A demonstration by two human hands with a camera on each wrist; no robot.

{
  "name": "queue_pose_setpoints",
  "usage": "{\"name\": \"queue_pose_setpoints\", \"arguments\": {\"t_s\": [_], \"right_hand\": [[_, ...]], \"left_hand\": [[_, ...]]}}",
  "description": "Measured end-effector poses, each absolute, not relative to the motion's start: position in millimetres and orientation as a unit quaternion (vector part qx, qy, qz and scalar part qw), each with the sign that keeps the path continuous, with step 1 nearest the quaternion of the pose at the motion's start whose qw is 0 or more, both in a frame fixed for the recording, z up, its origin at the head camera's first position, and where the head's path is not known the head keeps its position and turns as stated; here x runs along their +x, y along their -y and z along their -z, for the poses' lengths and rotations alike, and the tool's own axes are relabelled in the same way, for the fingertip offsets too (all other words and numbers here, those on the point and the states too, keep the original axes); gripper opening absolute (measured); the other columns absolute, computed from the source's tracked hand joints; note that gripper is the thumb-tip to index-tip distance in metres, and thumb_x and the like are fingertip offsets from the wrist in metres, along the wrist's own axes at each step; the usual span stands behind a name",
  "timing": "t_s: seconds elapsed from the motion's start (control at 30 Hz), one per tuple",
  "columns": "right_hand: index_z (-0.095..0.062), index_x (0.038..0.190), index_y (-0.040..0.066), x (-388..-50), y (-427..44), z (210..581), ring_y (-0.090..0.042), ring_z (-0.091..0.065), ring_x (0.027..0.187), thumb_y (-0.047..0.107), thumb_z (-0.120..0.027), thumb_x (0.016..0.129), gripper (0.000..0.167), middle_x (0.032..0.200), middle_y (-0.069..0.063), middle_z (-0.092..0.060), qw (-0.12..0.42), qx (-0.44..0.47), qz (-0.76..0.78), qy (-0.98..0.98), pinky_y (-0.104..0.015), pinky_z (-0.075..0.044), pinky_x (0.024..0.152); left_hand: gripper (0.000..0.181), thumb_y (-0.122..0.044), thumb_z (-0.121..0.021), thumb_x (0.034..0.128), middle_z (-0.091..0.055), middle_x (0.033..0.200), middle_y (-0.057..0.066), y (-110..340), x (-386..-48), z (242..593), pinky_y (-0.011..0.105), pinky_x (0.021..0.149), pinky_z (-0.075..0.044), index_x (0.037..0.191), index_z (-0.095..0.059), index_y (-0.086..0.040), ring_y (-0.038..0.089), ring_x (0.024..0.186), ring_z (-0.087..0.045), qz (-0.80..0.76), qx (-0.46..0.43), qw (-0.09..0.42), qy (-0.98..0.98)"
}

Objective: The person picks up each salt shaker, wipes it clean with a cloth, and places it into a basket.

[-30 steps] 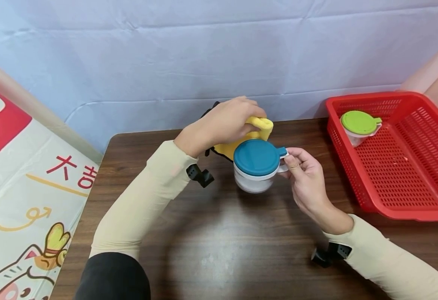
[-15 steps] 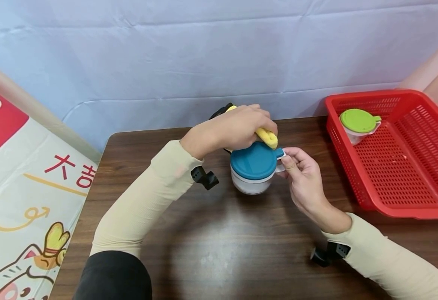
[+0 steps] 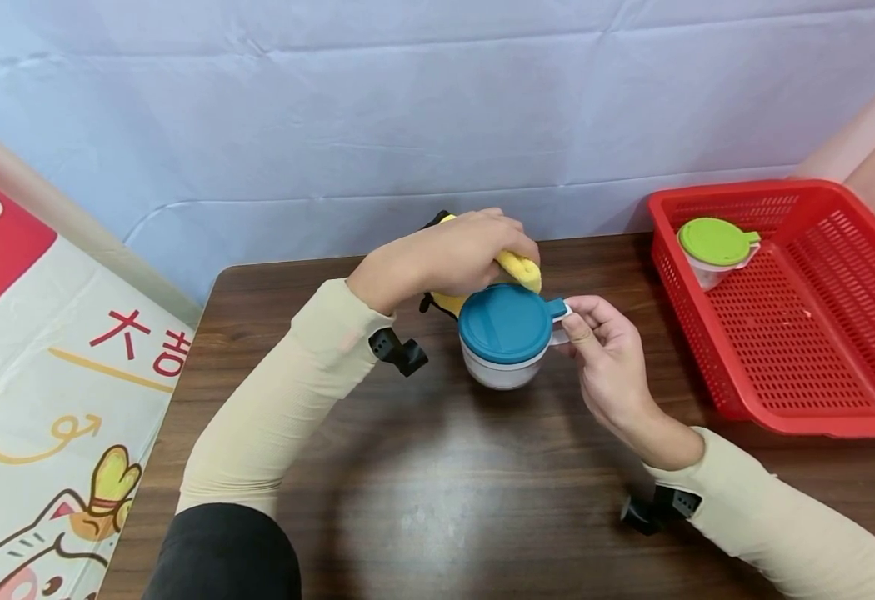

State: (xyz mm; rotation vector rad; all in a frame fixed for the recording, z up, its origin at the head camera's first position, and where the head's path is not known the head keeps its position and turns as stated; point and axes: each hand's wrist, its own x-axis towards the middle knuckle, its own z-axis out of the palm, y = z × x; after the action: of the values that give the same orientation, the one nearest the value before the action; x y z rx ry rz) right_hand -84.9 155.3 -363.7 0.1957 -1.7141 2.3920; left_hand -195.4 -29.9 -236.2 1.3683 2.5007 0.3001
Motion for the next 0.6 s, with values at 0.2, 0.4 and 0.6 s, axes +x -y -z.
{"name": "queue_pose_setpoints", "arguments": {"t_s": [0.2, 0.4, 0.6], "right_hand": [[-0.070, 0.102, 0.010, -85, -158, 362, -0.008, -0.065, 0.077, -0.002, -0.058, 0.101, 0.017, 0.090, 0.001, -0.072, 0.105, 0.063, -0.812, 0.571, -0.019, -0.053, 0.067], [-0.070, 0.103, 0.010, -86, -160, 361, -0.009, -0.066, 0.078, -0.003, -0.056, 0.101, 0.019, 0.090, 0.000, -0.072, 0.105, 0.064, -0.818, 0.561, -0.019, -0.055, 0.069], [-0.070, 0.104, 0.008, -88, -162, 360, -0.010, -0.067, 0.078, -0.005, -0.056, 0.101, 0.020, 0.091, -0.002, -0.072, 0.109, 0.062, -0.831, 0.542, -0.020, -0.057, 0.071]], "left_hand": [[0.026, -0.008, -0.056, 0.1037, -0.065, 0.123, 0.000, 38, -199, 236, 0.032, 0.103, -0.039, 0.123, -0.071, -0.016, 0.021, 0.115, -0.050, -0.118, 0.461, 0.138, -0.869], [0.017, -0.015, -0.060, 0.1035, -0.066, 0.115, 0.000, 44, -199, 236, 0.032, 0.100, -0.039, 0.116, -0.071, -0.014, 0.021, 0.111, -0.050, -0.125, 0.453, 0.137, -0.872], [0.013, -0.018, -0.060, 0.1038, -0.064, 0.106, 0.001, 49, -201, 238, 0.034, 0.093, -0.039, 0.112, -0.068, -0.012, 0.022, 0.102, -0.050, -0.136, 0.437, 0.153, -0.876]]}}
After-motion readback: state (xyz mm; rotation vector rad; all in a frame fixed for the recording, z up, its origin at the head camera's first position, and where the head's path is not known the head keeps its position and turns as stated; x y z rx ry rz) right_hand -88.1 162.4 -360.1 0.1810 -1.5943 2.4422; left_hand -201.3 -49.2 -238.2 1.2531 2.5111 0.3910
